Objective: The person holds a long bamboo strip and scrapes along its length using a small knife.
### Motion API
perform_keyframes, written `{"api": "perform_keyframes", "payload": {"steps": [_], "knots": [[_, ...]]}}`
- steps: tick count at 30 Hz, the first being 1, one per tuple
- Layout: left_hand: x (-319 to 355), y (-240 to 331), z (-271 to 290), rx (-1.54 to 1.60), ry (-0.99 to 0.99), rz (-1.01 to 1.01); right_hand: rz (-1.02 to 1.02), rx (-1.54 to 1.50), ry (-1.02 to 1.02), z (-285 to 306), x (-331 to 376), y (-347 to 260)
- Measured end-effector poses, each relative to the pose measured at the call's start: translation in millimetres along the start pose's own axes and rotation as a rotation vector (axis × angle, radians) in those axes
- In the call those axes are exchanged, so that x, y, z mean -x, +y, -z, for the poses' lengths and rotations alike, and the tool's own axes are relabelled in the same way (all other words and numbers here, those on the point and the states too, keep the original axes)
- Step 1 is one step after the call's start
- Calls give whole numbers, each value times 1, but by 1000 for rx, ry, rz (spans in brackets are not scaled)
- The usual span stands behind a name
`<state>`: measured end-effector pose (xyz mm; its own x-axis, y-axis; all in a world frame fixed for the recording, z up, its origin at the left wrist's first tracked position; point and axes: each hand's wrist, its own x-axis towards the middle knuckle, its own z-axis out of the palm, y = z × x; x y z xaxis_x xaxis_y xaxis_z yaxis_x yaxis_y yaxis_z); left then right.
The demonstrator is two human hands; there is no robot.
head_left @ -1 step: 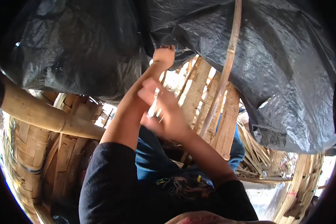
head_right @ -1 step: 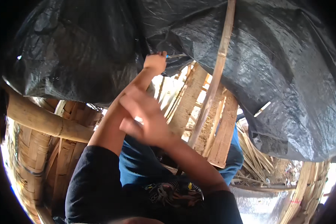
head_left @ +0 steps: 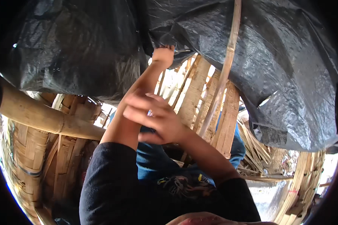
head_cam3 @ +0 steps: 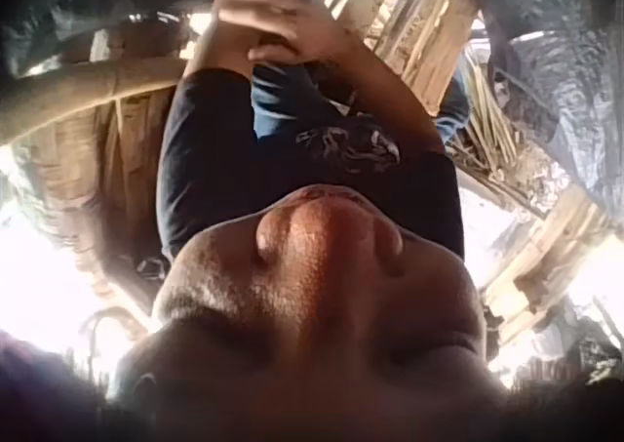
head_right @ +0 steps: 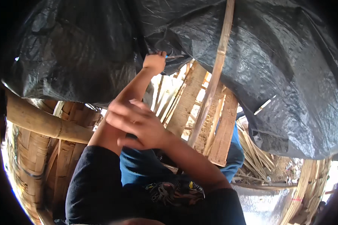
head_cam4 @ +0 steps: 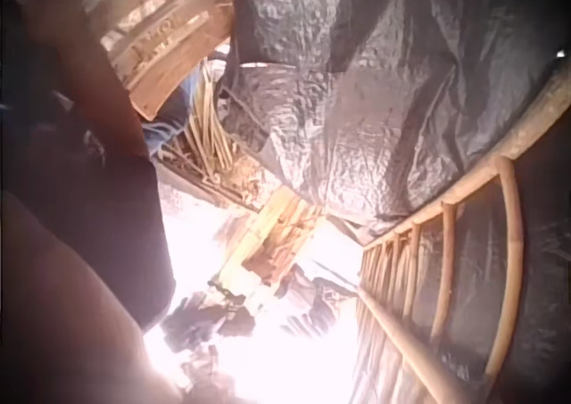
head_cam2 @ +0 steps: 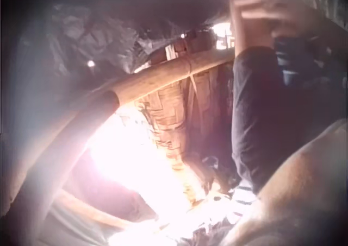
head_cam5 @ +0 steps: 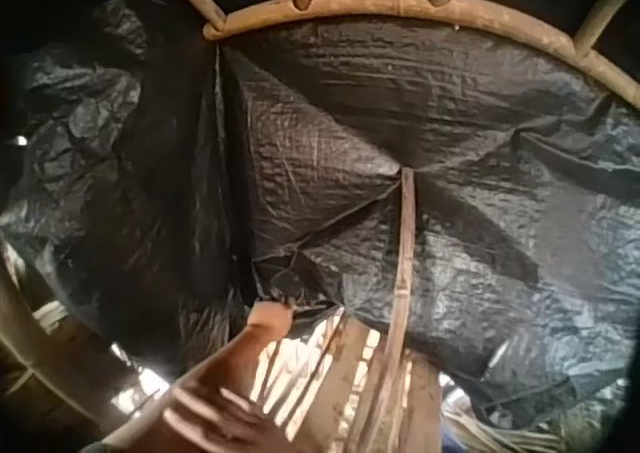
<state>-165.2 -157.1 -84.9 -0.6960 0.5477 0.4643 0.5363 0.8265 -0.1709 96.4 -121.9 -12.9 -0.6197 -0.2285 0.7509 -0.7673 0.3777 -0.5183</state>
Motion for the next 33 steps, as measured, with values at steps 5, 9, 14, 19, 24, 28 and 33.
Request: {"api": "perform_keyframes", "payload": {"steps": [5,9,14,19,24,28,33], "knots": [[-2,15,-21,23,-216,-13,-991,271,-375,13,-22,95],[18,16,-35,-116,-274,-40,-49,-436,-45,-30,-14,4],[15,59,-47,-33,-370,-63,-791,338,-362,25,-16,87],[25,42,-46,111,-502,-6,178,46,-282,-6,1,12],[6,-3,9,103,-497,8,-245,332,-4,23,23,38],[13,36,148,861,-354,174,-389,230,286,74,37,30],[65,118,204,433,81,-361,-617,-669,644,92,30,11]]}}
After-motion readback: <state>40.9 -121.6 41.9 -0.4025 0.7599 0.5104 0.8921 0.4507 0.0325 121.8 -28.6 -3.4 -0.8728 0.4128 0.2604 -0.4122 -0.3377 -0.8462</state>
